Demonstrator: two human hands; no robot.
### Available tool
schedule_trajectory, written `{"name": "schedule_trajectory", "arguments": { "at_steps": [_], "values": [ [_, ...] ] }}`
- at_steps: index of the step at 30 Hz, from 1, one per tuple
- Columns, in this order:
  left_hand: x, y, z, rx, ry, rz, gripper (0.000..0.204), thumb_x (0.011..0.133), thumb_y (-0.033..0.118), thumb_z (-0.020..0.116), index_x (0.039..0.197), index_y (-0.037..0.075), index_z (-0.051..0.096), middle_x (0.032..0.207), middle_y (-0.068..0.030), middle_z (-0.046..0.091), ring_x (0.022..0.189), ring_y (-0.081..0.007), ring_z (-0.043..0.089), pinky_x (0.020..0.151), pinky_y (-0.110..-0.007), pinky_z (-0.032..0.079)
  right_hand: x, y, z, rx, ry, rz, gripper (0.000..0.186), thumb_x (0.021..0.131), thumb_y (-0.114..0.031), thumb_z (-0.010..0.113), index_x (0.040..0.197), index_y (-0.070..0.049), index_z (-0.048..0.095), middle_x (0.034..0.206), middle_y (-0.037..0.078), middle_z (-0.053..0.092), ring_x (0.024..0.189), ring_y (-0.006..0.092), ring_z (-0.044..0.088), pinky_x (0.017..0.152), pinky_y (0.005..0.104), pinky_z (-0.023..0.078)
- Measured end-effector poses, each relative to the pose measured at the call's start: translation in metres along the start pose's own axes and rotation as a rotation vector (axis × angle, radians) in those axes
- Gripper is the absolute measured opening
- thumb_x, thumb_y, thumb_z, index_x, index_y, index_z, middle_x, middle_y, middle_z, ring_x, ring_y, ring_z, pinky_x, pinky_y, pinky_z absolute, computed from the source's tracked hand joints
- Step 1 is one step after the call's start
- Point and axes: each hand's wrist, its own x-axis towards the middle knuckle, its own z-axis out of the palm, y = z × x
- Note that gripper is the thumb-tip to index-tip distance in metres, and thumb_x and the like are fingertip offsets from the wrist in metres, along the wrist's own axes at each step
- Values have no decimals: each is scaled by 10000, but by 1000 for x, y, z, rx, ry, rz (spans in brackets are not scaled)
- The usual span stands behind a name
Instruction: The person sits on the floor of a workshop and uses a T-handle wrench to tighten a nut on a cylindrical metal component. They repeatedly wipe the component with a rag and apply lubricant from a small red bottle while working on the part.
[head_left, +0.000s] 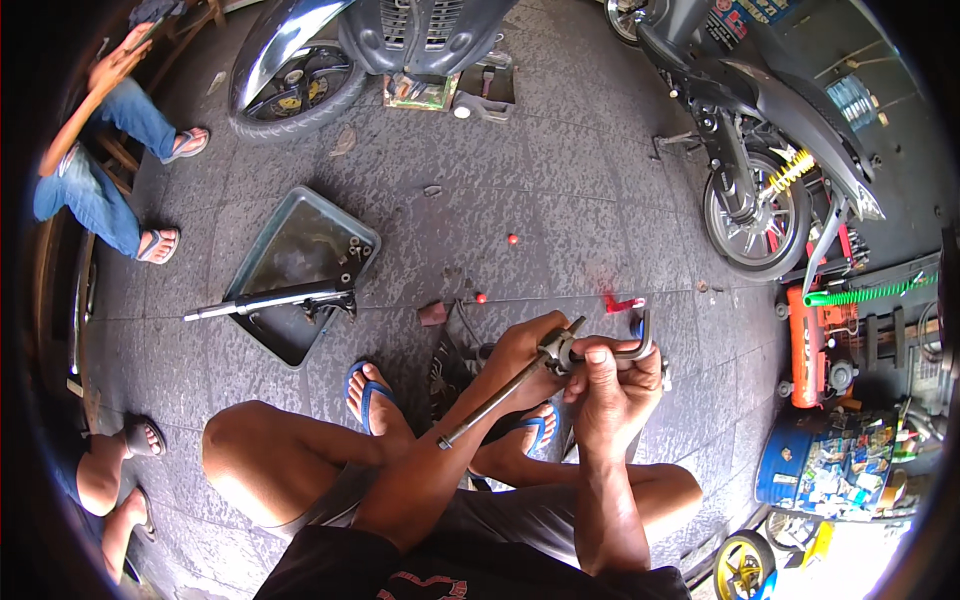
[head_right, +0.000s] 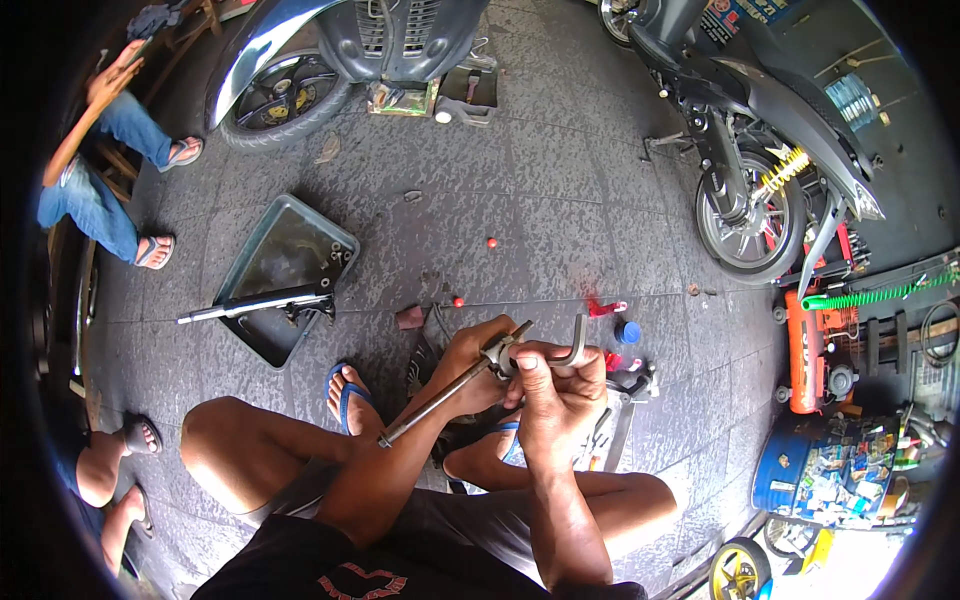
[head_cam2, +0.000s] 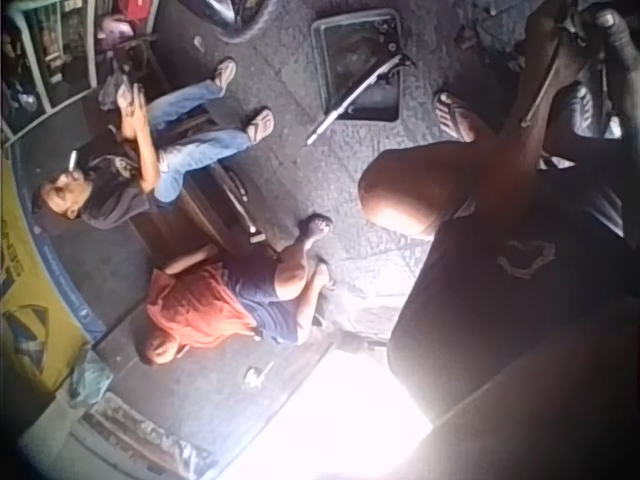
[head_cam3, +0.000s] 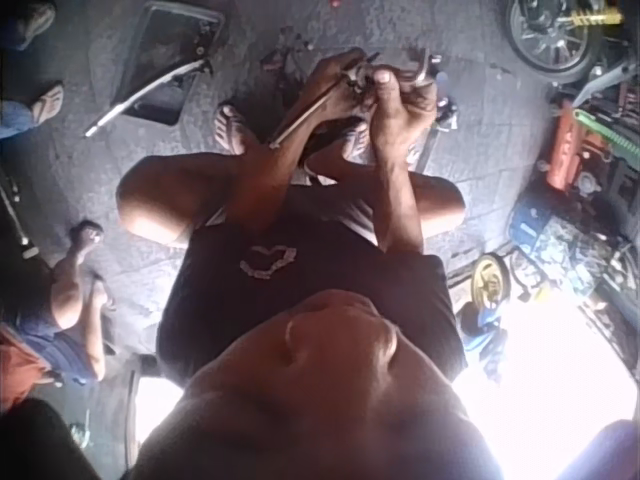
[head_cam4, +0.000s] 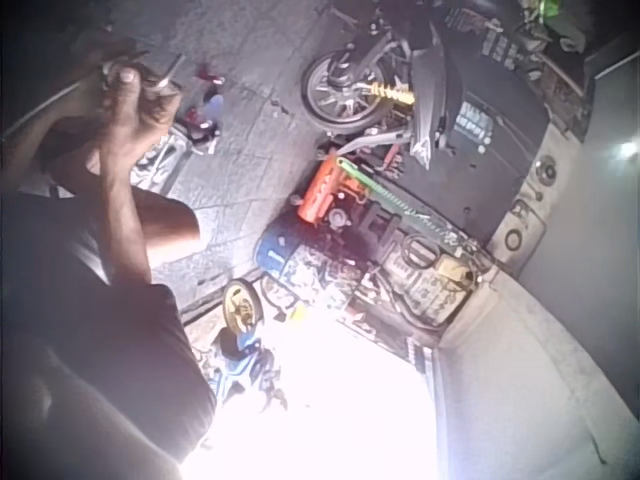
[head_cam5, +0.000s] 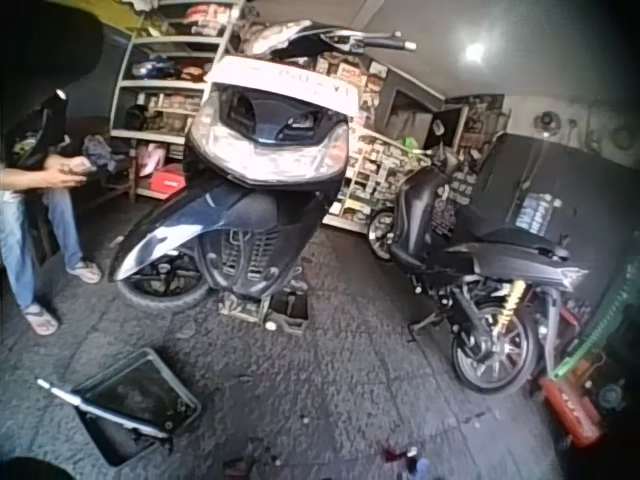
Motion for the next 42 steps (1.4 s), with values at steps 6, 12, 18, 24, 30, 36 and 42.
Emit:
{"name": "schedule_trajectory", "arguments": {
  "at_steps": [6, 12, 18, 24, 30, 36, 42],
  "values": [
    [-1, 5, -7, 8, 13, 8, 249, 765, 61, 774, 838, 44, 537, 733, -113, 649, 673, -223, 671, 611, -360, 507, -4, -1, 11, -16, 20, -38, 220, 991, -83, 621, 1191, 0, 586, 1058, 177, 711, 637, 98, 593, 515, 227, 505],
    [0, -1, -8, 57, 8, 23, 272, 749, 66, 793, 850, 49, 541, 743, -115, 655, 686, -239, 683, 619, -366, 515, 1, -4, 10, -71, -28, -9, 273, 989, -116, 634, 1235, -23, 561, 1020, 165, 721, 629, 78, 584, 508, 218, 490],
    [2, -4, -1, 15, 30, 47, 280, 744, 9, 796, 857, 38, 541, 678, -43, 615, 604, -110, 607, 533, -306, 494, -2, -5, 8, -93, 6, -7, 254, 977, -109, 657, 1204, -3, 611, 1025, 123, 727, 679, 75, 594, 559, 224, 510],
    [3, 2, 1, 85, -19, 48, 287, 725, 23, 807, 872, 32, 560, 709, -61, 600, 642, -134, 608, 571, -327, 486, 2, -17, 6, -217, 47, 41, 185, 986, -130, 650, 1108, 7, 622, 963, 117, 731, 628, 79, 601, 565, 221, 503],
    [1, -2, 4, 154, -6, 96, 282, 738, 79, 796, 844, 50, 536, 726, -131, 616, 672, -278, 656, 609, -380, 492, 4, -15, 4, -198, 63, -40, 174, 1015, -140, 604, 930, 6, 643, 898, 103, 717, 593, 71, 572, 546, 225, 479],
    [5, -5, 15, 131, 3, 106, 279, 740, 82, 779, 839, 52, 521, 722, -140, 575, 669, -332, 621, 605, -388, 475, 3, -10, -2, -315, 98, -156, 236, 1048, -213, 546, 993, 8, 603, 794, 73, 652, 566, 54, 469, 520, 205, 382],
    [1, -13, 23, 76, -40, 27, 274, 729, 68, 765, 845, 41, 518, 711, -135, 556, 652, -329, 600, 605, -405, 474, 2, -12, 6, -130, 182, -46, 263, 1058, -277, 524, 1061, -21, 588, 719, 49, 614, 558, 73, 474, 516, 211, 391]
  ]
}}
